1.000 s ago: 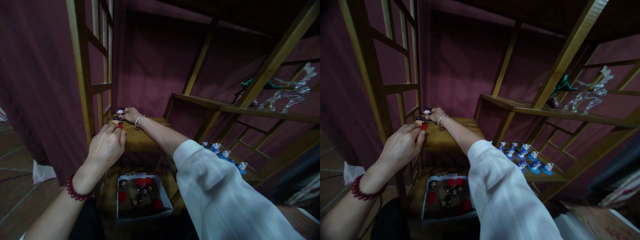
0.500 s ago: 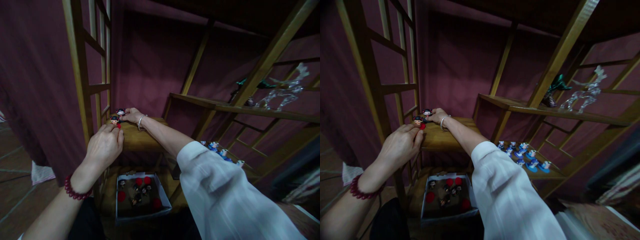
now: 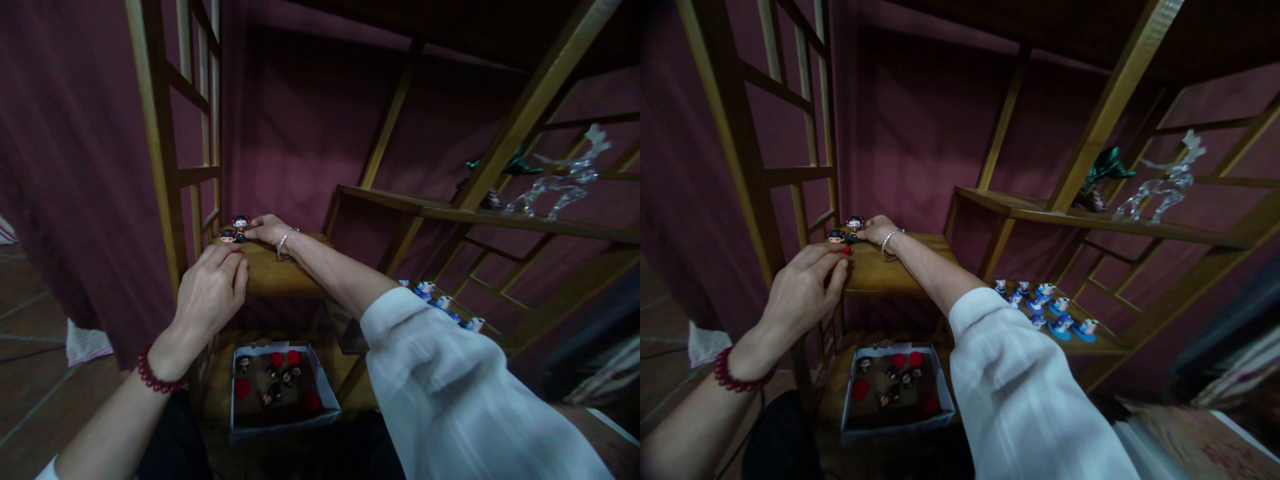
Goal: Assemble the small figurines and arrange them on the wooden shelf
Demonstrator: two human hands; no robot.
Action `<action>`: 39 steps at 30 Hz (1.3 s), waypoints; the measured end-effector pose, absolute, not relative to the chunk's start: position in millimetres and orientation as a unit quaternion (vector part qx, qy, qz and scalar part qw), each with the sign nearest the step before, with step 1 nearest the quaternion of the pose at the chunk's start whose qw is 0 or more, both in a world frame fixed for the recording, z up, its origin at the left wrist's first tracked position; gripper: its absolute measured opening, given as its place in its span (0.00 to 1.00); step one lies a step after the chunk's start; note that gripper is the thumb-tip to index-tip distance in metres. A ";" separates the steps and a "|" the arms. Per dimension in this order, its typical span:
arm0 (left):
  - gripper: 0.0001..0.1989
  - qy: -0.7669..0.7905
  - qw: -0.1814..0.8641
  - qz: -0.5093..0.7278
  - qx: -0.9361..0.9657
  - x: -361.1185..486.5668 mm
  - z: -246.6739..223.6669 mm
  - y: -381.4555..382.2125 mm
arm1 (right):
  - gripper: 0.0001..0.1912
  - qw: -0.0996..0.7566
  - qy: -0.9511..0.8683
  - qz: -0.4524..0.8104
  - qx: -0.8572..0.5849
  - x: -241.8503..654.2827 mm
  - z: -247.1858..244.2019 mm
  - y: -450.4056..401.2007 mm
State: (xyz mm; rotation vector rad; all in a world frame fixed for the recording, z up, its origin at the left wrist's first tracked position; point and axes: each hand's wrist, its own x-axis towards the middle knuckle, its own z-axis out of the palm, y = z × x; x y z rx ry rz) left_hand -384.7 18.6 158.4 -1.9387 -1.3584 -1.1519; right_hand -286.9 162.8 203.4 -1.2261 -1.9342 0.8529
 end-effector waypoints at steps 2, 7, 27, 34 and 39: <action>0.11 -0.457 0.233 -0.464 -0.723 -379.6 156.5 13.4 | 0.11 0.355 -0.730 0.331 -0.481 -282.5 205.5 156.6; 0.10 -0.371 0.192 -0.519 -0.745 -359.6 144.2 2.1 | 0.13 0.356 -0.740 0.351 -0.451 -267.9 207.9 140.1; 0.10 -0.372 0.183 -0.495 -0.763 -323.3 59.7 -7.3 | 0.11 0.422 -0.801 0.333 -0.263 -202.2 176.1 23.7; 0.10 -0.407 0.127 -0.442 -0.789 -312.2 22.1 1.7 | 0.11 0.364 -0.859 0.266 -0.241 -183.5 145.8 -4.3; 0.10 -0.493 0.071 -0.361 -0.788 -307.2 -18.3 14.4 | 0.11 0.334 -0.880 0.233 -0.244 -176.4 98.5 9.1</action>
